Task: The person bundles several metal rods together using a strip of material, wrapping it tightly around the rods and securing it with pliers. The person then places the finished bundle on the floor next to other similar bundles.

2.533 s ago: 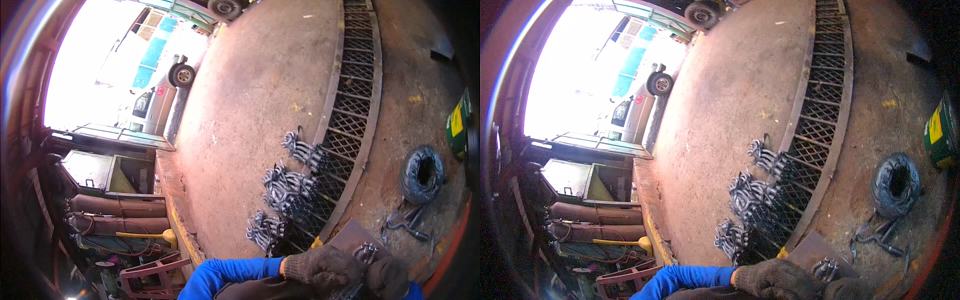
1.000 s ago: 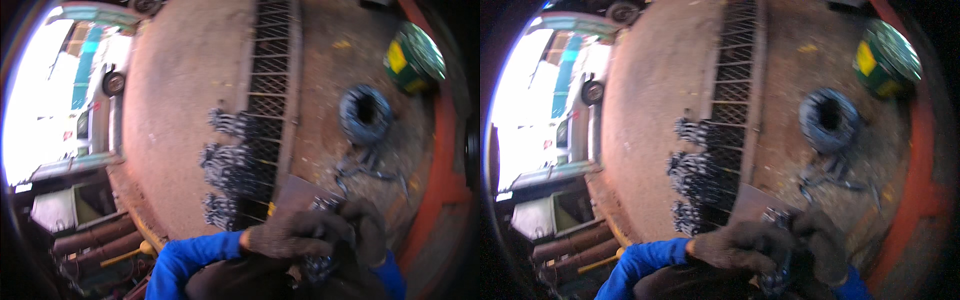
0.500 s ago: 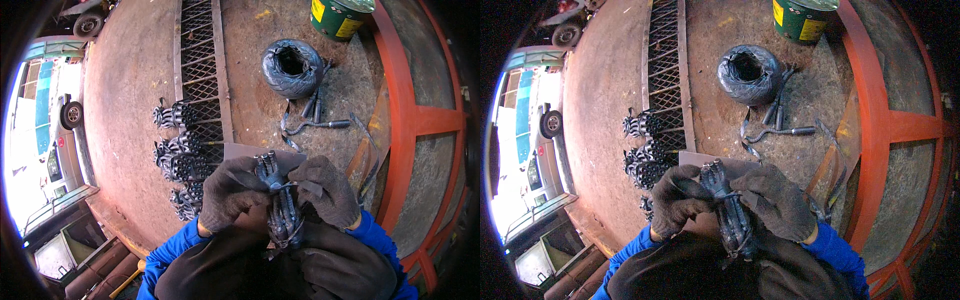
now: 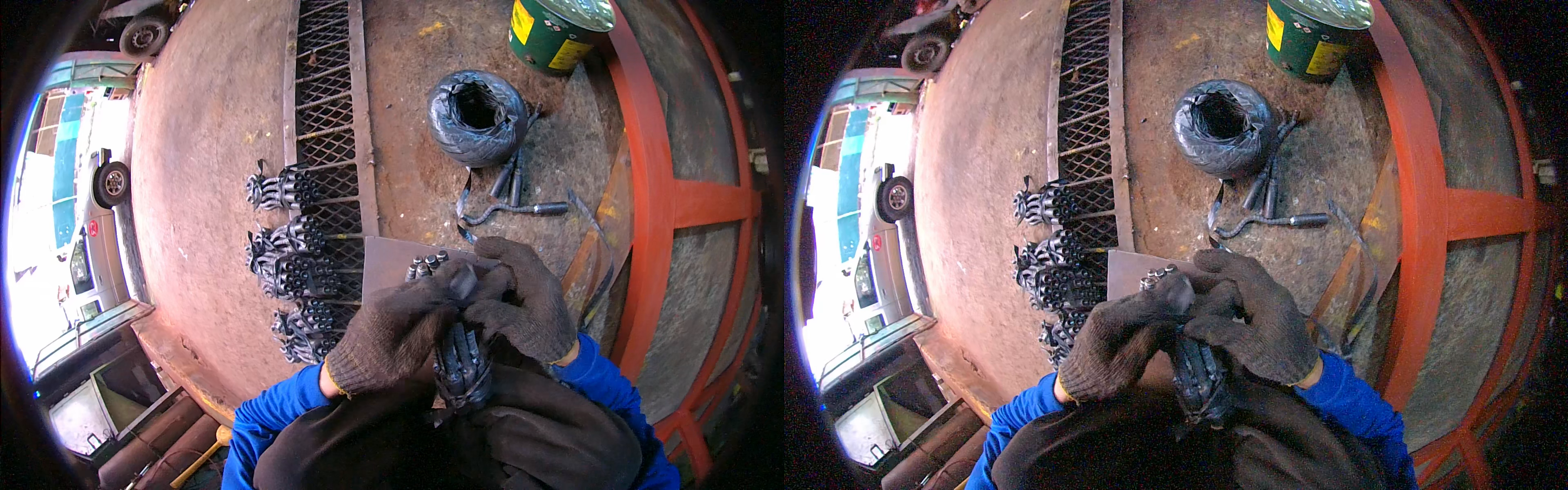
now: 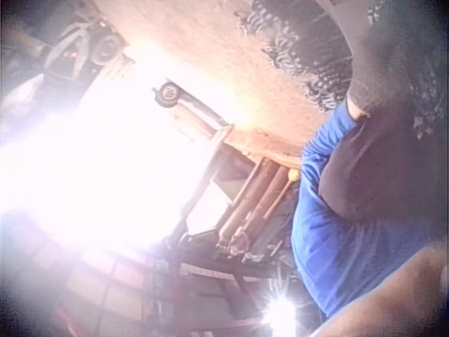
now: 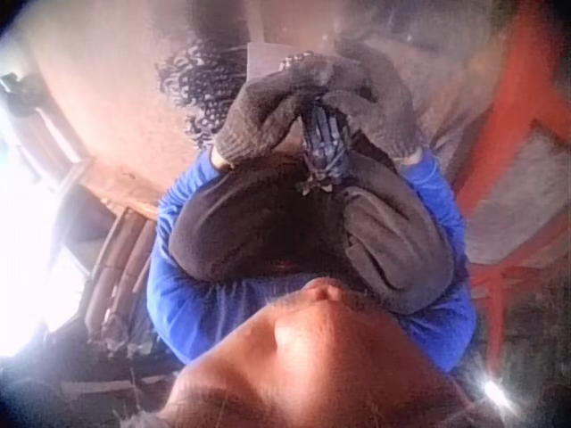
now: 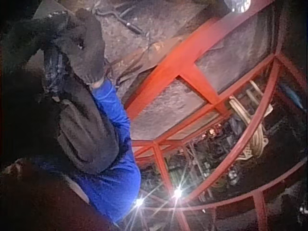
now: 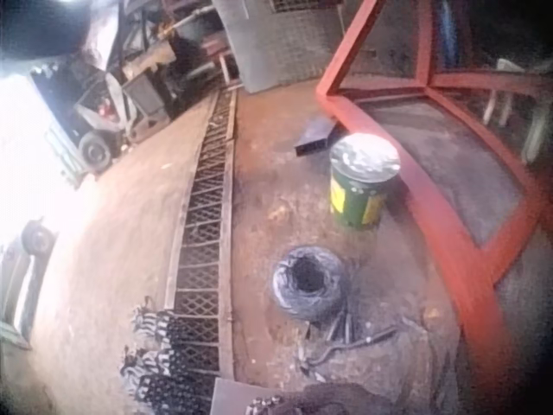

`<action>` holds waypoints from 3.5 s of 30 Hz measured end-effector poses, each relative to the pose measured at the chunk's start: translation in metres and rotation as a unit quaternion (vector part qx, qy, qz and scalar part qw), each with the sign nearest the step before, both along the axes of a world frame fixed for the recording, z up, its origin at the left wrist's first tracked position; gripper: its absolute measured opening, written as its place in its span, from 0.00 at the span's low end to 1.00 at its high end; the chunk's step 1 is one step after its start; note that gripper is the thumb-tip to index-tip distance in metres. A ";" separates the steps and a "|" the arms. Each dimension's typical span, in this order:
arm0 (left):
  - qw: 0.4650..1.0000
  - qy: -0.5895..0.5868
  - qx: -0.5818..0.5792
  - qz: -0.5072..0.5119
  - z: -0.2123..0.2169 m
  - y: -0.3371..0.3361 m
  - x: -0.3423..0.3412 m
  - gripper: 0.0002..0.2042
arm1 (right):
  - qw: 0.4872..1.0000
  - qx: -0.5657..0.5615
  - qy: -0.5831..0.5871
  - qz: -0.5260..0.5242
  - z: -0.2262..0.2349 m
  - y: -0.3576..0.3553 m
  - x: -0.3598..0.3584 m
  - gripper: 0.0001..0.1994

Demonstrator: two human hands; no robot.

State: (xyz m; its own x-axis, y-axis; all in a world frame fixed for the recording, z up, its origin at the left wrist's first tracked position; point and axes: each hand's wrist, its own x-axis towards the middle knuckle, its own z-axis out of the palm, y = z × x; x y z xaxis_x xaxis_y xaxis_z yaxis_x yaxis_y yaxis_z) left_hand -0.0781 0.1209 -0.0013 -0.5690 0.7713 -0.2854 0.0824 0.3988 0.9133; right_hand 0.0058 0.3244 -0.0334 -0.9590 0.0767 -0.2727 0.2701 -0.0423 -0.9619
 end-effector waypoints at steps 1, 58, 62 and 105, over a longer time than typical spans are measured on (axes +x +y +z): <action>1.000 -0.010 0.010 -0.007 0.002 0.001 -0.002 0.21 | 0.999 0.036 0.026 -0.006 0.001 0.000 -0.003 0.26; 0.990 0.104 -0.062 0.067 0.024 0.011 -0.010 0.20 | 0.998 0.004 -0.064 -0.007 0.003 -0.011 -0.006 0.05; 0.978 0.194 -0.050 0.049 0.019 0.008 -0.005 0.27 | 0.999 0.001 -0.048 -0.013 0.001 -0.015 -0.004 0.06; 0.968 -0.231 -0.080 0.048 0.024 -0.006 -0.025 0.11 | 0.987 -0.047 -0.014 0.155 -0.006 0.010 -0.021 0.18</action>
State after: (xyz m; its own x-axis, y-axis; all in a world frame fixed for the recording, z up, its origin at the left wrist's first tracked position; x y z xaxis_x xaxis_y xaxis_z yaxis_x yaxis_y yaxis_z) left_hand -0.1034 0.1152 0.0224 -0.4189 0.6461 -0.6381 -0.3646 0.5239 0.7698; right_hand -0.0155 0.3342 -0.0398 -0.9245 -0.2451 -0.2919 0.3109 -0.0419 -0.9495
